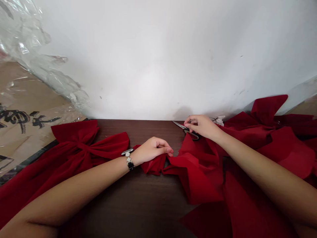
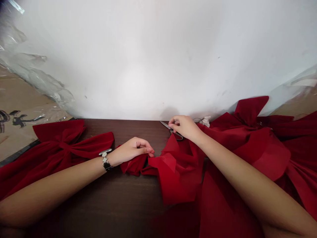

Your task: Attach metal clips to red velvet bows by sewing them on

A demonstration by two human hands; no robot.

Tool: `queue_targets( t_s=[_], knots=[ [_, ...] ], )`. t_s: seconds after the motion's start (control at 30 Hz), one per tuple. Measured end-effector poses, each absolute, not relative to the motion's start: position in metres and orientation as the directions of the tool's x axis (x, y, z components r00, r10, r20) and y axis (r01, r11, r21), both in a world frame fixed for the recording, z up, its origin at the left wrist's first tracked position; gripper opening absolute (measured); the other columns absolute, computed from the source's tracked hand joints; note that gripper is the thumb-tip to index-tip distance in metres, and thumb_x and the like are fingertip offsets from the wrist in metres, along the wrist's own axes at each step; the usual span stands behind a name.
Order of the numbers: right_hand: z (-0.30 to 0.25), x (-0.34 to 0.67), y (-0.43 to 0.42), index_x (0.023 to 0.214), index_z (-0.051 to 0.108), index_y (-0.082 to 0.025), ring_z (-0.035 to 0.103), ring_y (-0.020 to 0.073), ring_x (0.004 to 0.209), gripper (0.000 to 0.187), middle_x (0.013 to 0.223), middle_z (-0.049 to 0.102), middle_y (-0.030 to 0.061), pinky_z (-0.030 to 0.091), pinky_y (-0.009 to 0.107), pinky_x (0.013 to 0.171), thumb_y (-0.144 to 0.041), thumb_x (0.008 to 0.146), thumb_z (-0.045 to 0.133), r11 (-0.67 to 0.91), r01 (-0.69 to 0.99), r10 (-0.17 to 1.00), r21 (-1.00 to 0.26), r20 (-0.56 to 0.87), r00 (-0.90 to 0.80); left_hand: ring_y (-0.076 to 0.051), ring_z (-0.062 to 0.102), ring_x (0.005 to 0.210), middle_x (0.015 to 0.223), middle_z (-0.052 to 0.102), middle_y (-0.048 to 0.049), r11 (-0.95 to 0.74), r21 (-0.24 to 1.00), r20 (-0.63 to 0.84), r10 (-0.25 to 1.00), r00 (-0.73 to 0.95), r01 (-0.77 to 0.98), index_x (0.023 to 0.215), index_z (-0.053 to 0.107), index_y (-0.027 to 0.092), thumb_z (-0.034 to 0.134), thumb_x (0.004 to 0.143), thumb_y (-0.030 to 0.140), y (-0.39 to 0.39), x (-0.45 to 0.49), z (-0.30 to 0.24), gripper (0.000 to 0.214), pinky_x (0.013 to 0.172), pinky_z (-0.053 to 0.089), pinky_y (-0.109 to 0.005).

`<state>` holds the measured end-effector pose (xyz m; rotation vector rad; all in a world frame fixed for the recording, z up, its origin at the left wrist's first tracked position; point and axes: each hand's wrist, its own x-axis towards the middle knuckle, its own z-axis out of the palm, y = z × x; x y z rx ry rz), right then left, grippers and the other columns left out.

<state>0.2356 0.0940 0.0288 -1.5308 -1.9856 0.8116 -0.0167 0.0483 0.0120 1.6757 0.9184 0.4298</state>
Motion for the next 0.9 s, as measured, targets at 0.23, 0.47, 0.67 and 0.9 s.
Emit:
queue_targets(
  t_s=[0.23,0.47,0.67,0.9],
  knots=[
    [0.045,0.234,0.086,0.082,0.063,-0.016,0.058,0.0104,0.05,0.009,0.069,0.067,0.0011,0.045,0.023,0.056,-0.02,0.084,0.055,0.21,0.785,0.92,-0.582,-0.156,-0.361,-0.017,0.07,0.087,0.09,0.077,-0.0058,-0.091,0.928,-0.17,0.76,0.628,0.362,0.084,0.073,0.014,0.061,0.086,0.038,0.049,-0.017,0.011,0.027,0.082,0.05,-0.023],
    [0.057,0.237,0.077,0.086,0.062,-0.02,0.065,0.0162,0.063,0.011,0.077,0.071,0.0021,0.041,0.027,0.059,-0.027,0.087,0.055,0.185,0.939,0.934,-0.29,-0.245,-0.26,-0.017,0.071,0.086,0.088,0.077,-0.0056,-0.088,0.924,-0.174,0.768,0.616,0.371,0.082,0.073,0.015,0.061,0.085,0.038,0.047,-0.016,0.011,0.026,0.082,0.049,-0.023],
    [0.039,0.241,0.089,0.085,0.064,-0.02,0.064,0.0227,0.081,0.009,0.087,0.07,0.0051,0.036,0.028,0.06,-0.028,0.082,0.061,0.206,0.975,0.97,-0.084,-0.116,-0.215,-0.018,0.07,0.086,0.088,0.077,-0.0057,-0.088,0.925,-0.172,0.771,0.613,0.37,0.083,0.073,0.015,0.062,0.085,0.039,0.048,-0.016,0.012,0.027,0.082,0.049,-0.024],
    [0.033,0.242,0.094,0.084,0.061,-0.018,0.063,0.0258,0.08,0.016,0.086,0.069,0.0094,0.035,0.029,0.06,-0.034,0.085,0.058,0.179,0.982,0.977,-0.066,-0.105,-0.185,-0.019,0.07,0.086,0.089,0.077,-0.0063,-0.065,0.931,-0.181,0.772,0.609,0.359,0.082,0.073,0.015,0.062,0.084,0.04,0.048,-0.017,0.01,0.028,0.081,0.05,-0.025]
  ],
)
